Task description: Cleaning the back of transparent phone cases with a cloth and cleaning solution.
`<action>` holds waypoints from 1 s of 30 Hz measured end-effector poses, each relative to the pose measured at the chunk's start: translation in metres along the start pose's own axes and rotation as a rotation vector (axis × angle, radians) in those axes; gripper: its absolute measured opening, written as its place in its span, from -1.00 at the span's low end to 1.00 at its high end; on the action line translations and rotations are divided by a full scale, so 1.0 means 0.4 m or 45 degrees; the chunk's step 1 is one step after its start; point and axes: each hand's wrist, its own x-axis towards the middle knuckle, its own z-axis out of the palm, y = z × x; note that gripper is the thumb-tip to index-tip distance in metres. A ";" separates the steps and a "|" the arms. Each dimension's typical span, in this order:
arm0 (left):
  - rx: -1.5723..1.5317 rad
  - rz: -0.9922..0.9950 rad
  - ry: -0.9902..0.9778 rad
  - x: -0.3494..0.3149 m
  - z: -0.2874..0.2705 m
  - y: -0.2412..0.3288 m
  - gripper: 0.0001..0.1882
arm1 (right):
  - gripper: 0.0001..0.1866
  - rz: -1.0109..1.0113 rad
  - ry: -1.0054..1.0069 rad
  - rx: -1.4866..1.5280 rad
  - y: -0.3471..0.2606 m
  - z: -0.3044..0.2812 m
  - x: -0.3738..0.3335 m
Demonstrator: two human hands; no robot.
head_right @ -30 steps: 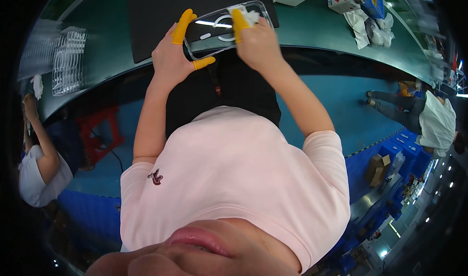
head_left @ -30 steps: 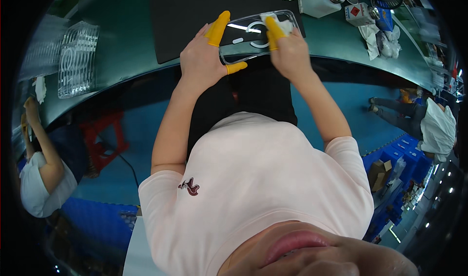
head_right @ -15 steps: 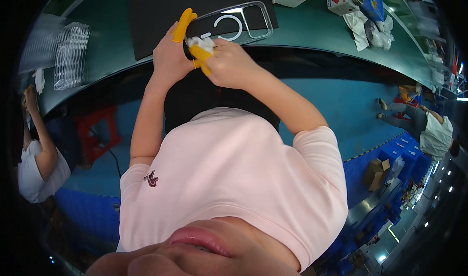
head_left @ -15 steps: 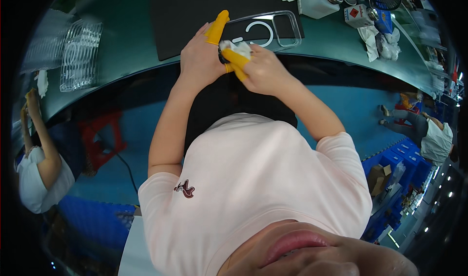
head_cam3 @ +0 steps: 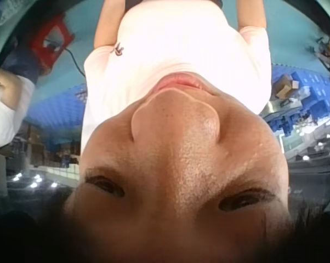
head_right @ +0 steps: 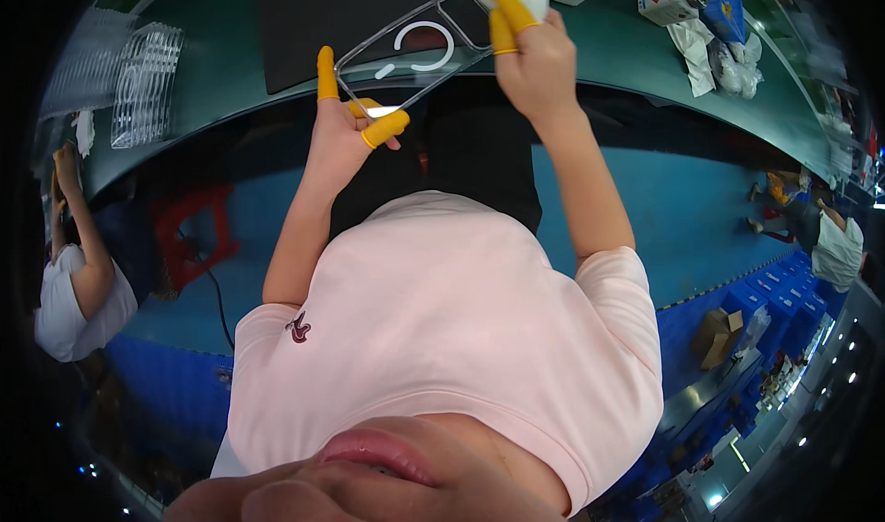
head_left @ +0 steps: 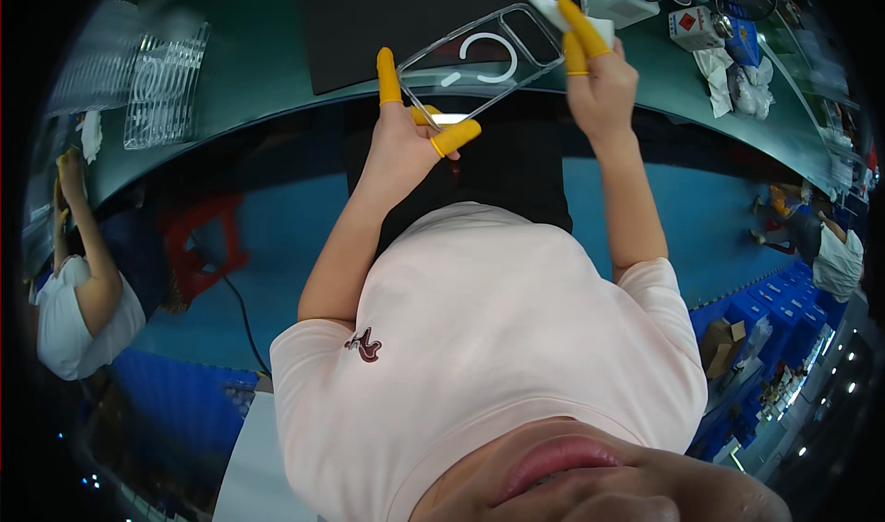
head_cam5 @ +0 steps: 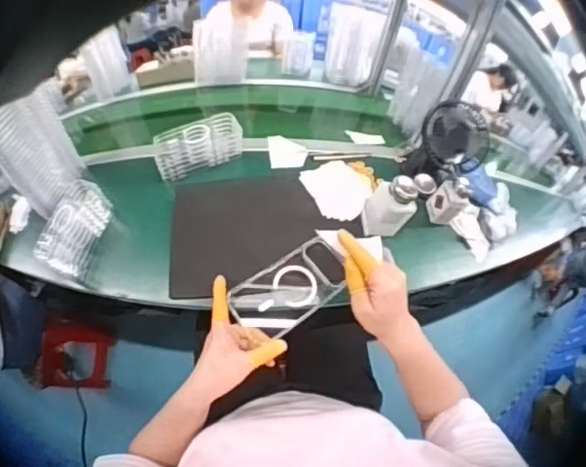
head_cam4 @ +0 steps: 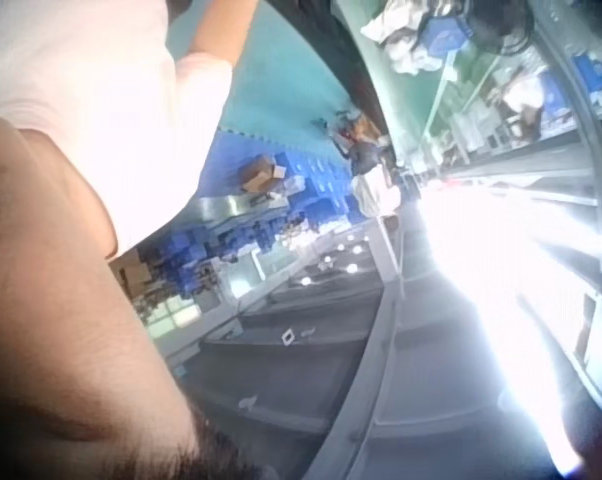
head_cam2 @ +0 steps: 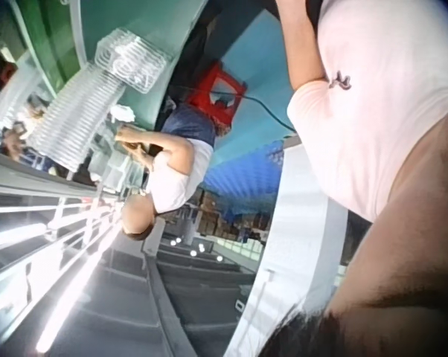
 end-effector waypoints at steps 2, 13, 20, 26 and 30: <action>-0.411 -0.113 0.034 0.015 0.017 -0.049 -0.08 | -0.86 -0.127 -0.122 -0.104 -0.066 0.059 0.028; 0.352 -0.001 0.084 0.050 0.004 -0.042 -0.20 | -0.90 -0.046 -0.364 -0.079 -0.140 0.105 -0.004; 0.170 0.390 0.188 0.071 0.008 -0.095 -0.12 | -0.75 -0.176 -0.396 0.282 -0.181 0.031 -0.073; 0.266 0.262 0.170 0.034 -0.025 -0.018 -0.08 | -0.79 0.137 0.358 0.087 -0.021 -0.053 -0.033; 0.267 0.665 0.667 0.004 -0.158 0.044 -0.17 | -0.92 0.169 0.297 0.025 0.059 0.022 -0.071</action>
